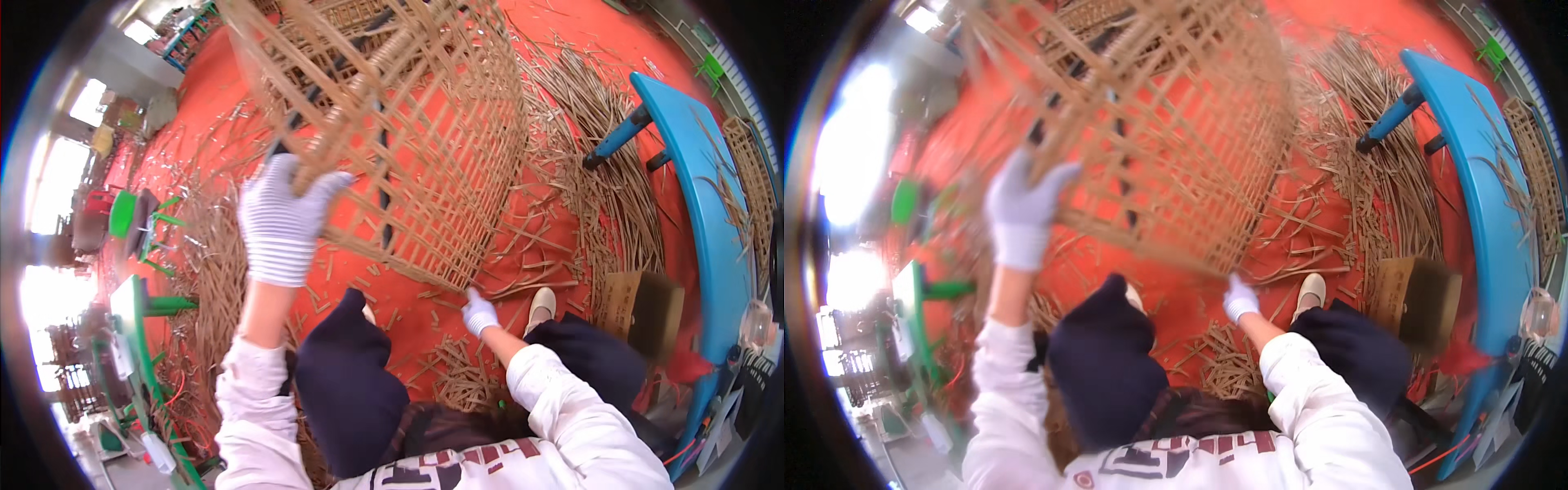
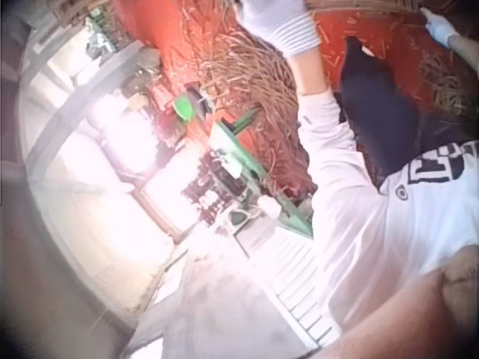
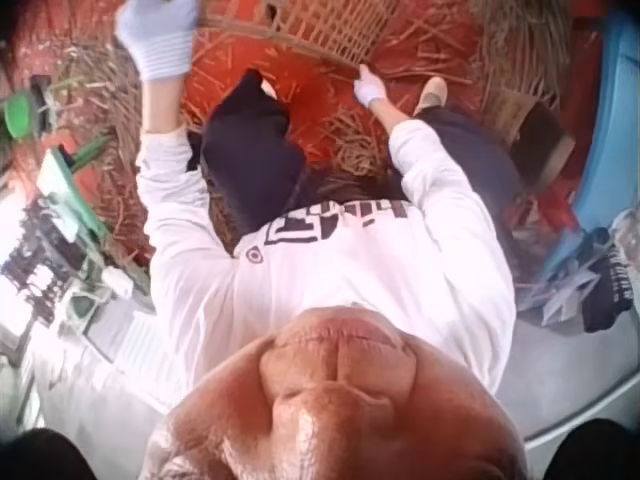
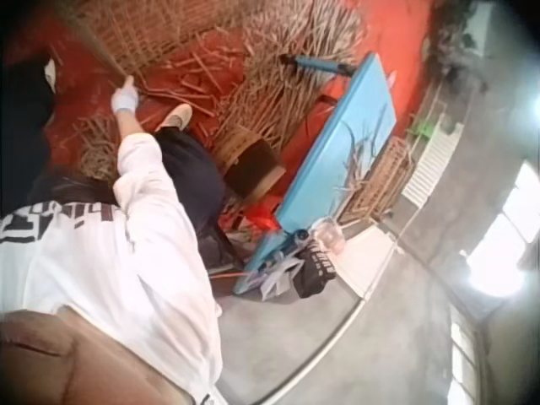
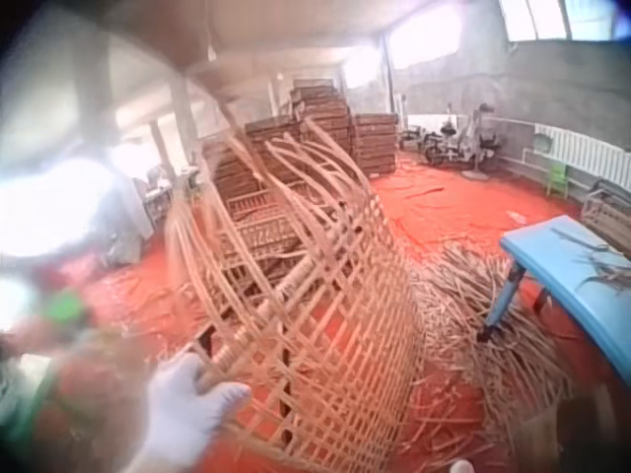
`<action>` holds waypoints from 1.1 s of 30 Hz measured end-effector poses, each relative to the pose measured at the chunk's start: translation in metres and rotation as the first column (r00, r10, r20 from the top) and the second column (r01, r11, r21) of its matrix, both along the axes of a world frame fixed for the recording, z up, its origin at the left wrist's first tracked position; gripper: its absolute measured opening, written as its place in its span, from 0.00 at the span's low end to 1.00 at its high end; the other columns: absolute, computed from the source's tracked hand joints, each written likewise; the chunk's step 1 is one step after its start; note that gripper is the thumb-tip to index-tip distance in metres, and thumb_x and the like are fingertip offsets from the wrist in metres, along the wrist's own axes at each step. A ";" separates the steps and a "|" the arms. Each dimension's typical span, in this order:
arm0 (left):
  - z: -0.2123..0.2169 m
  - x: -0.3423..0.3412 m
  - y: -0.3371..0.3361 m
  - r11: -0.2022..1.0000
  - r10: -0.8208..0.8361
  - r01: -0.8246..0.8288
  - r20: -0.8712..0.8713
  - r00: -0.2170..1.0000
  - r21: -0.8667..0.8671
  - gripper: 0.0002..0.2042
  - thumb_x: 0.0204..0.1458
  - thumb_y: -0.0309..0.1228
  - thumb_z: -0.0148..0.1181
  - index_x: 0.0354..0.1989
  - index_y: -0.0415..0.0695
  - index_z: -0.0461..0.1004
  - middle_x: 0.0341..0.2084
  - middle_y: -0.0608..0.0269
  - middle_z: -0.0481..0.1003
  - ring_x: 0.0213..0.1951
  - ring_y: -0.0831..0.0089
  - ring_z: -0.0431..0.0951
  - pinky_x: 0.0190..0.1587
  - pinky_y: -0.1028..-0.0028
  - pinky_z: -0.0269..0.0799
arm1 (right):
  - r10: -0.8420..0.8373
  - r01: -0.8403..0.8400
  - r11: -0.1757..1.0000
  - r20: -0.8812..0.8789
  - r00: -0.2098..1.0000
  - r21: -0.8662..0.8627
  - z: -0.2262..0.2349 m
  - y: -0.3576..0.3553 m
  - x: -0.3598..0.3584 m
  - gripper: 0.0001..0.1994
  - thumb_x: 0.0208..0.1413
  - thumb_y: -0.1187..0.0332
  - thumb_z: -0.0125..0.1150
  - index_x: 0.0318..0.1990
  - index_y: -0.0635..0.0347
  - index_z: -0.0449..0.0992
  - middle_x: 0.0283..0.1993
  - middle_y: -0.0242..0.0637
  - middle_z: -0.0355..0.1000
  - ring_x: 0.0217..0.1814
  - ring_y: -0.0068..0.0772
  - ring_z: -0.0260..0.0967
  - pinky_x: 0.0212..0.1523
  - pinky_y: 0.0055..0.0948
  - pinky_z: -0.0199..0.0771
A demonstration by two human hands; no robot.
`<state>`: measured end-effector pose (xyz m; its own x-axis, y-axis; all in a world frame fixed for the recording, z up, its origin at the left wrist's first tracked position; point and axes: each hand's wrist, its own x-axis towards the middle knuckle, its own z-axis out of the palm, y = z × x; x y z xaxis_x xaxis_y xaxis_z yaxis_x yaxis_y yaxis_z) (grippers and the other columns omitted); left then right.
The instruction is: Weaving bamboo strips onto a furniture frame to complete the seat or backrest.
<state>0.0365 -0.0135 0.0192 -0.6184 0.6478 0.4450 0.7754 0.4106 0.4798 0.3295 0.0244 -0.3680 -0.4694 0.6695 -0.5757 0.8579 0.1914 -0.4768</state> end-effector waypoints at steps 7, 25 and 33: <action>0.030 0.114 -0.008 0.980 -0.089 0.047 -0.216 0.972 -0.194 0.26 0.39 0.58 0.70 0.31 0.44 0.77 0.20 0.52 0.77 0.31 0.48 0.77 0.43 0.58 0.70 | 0.733 -0.729 0.680 -0.089 0.674 0.075 0.162 -0.077 0.030 0.15 0.58 0.62 0.51 0.51 0.51 0.75 0.48 0.48 0.76 0.51 0.53 0.73 0.51 0.47 0.73; 0.034 0.206 -0.246 0.904 -0.427 0.417 -0.278 0.861 -0.096 0.18 0.35 0.43 0.74 0.31 0.46 0.75 0.17 0.62 0.70 0.24 0.60 0.70 0.37 0.63 0.65 | 0.607 0.212 0.576 -0.587 0.535 0.789 0.404 -0.087 0.155 0.13 0.53 0.74 0.65 0.47 0.61 0.77 0.44 0.42 0.75 0.48 0.46 0.73 0.49 0.39 0.72; 0.032 0.195 -0.261 0.810 -0.583 0.577 -0.252 0.772 -0.107 0.20 0.35 0.45 0.73 0.31 0.46 0.74 0.18 0.63 0.68 0.26 0.60 0.71 0.42 0.63 0.64 | 0.803 -0.267 0.241 -0.037 0.594 0.933 0.425 -0.028 0.122 0.22 0.34 0.61 0.75 0.41 0.52 0.77 0.38 0.35 0.75 0.48 0.42 0.70 0.57 0.42 0.63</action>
<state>0.2315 -0.2744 0.0508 0.0144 0.8573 0.5146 0.9634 -0.1496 0.2223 0.4519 -0.0039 0.0568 -0.8943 0.0976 0.4368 0.0970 0.9950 -0.0237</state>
